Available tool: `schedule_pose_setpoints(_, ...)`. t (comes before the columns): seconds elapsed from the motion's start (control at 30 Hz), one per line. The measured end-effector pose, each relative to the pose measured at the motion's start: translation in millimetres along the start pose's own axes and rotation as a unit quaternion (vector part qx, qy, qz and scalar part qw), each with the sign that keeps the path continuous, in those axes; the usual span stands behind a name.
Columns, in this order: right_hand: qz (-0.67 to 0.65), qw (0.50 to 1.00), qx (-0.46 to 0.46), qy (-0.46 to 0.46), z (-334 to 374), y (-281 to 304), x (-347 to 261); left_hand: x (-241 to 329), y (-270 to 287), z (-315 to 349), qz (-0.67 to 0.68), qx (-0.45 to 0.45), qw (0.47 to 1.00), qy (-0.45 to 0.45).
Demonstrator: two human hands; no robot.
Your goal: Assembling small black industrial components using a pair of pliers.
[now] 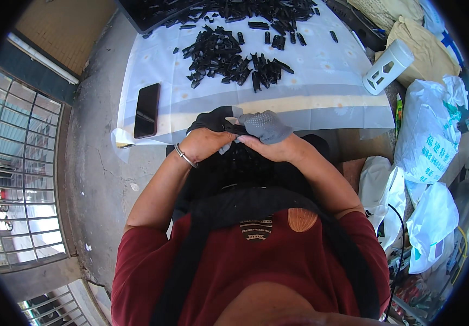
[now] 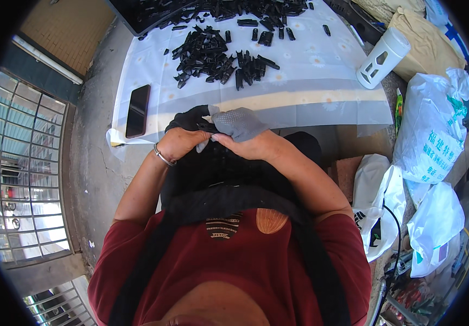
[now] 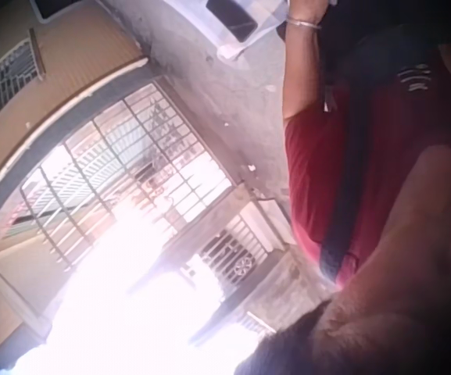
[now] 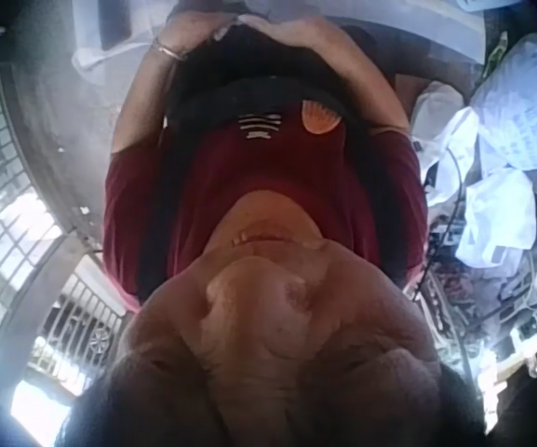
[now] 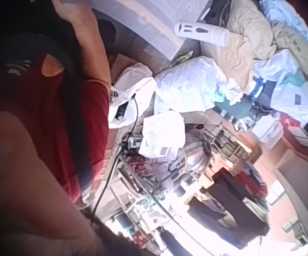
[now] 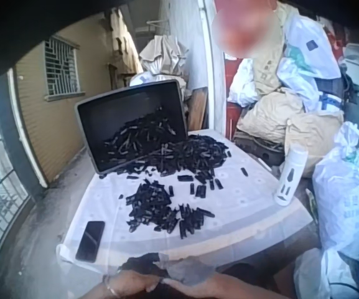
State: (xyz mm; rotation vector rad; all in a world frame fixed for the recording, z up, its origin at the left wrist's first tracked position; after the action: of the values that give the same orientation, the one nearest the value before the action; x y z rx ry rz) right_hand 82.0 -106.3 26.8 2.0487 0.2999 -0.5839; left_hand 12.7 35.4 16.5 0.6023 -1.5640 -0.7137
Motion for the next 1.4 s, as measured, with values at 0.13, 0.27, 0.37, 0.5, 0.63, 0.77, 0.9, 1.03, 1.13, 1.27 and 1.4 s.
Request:
schedule_pose_setpoints(0.13, 0.032, 0.997, 0.070, -0.011, 1, -3, 0, 3, -20, 4, 0.273, 0.027, 0.946, 0.174)
schedule_pose_setpoints(0.27, 0.086, 0.994, 0.060, -0.009, -5, -4, -9, 10, -33, 10, 0.453, 0.095, 0.845, 0.269)
schedule_pose_setpoints(0.37, 0.085, 0.990, 0.107, 0.020, -6, 2, -14, 9, -29, 6, 0.442, 0.214, 0.852, 0.181)
schedule_pose_setpoints(0.5, 0.090, 0.991, 0.099, 0.014, 0, 20, -11, -6, -14, 3, 0.370, 0.178, 0.894, 0.179)
schedule_pose_setpoints(0.63, 0.121, 0.986, 0.111, 0.037, 2, 23, -12, -1, -9, 3, 0.347, 0.101, 0.914, 0.185)
schedule_pose_setpoints(0.77, 0.235, 0.967, 0.067, 0.078, 1, 19, -14, 13, 1, 0, 0.230, 0.098, 0.959, 0.133)
schedule_pose_setpoints(0.9, 0.216, 0.966, 0.085, 0.111, -1, 12, -14, 21, 7, -2, 0.148, 0.061, 0.976, 0.149)
schedule_pose_setpoints(1.03, 0.168, 0.978, 0.084, 0.093, -3, -4, -15, 27, 0, 0, 0.058, 0.121, 0.989, 0.062)
schedule_pose_setpoints(1.13, 0.091, 0.988, 0.104, 0.062, 2, -10, -10, 21, 0, 2, 0.034, 0.107, 0.992, 0.064)
schedule_pose_setpoints(1.27, 0.120, 0.985, -0.085, -0.087, -13, 15, 8, 7, 21, -13, -0.170, -0.058, 0.970, 0.162)
schedule_pose_setpoints(1.4, 0.242, 0.963, 0.022, -0.115, -35, 19, 53, -23, 29, -58, -0.267, 0.196, 0.940, 0.078)
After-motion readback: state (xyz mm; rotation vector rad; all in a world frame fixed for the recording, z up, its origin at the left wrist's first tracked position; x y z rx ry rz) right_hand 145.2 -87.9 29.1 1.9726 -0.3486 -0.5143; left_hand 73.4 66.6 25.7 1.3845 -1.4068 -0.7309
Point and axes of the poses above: each hand's wrist, its own z-axis away from the middle knuckle, its own y-axis out of the back of the hand, x = y × z, the point moved 4 cm from there along -z, towards the middle knuckle, and after that the axes turned 3 degrees about y, right-handed, at the moved point
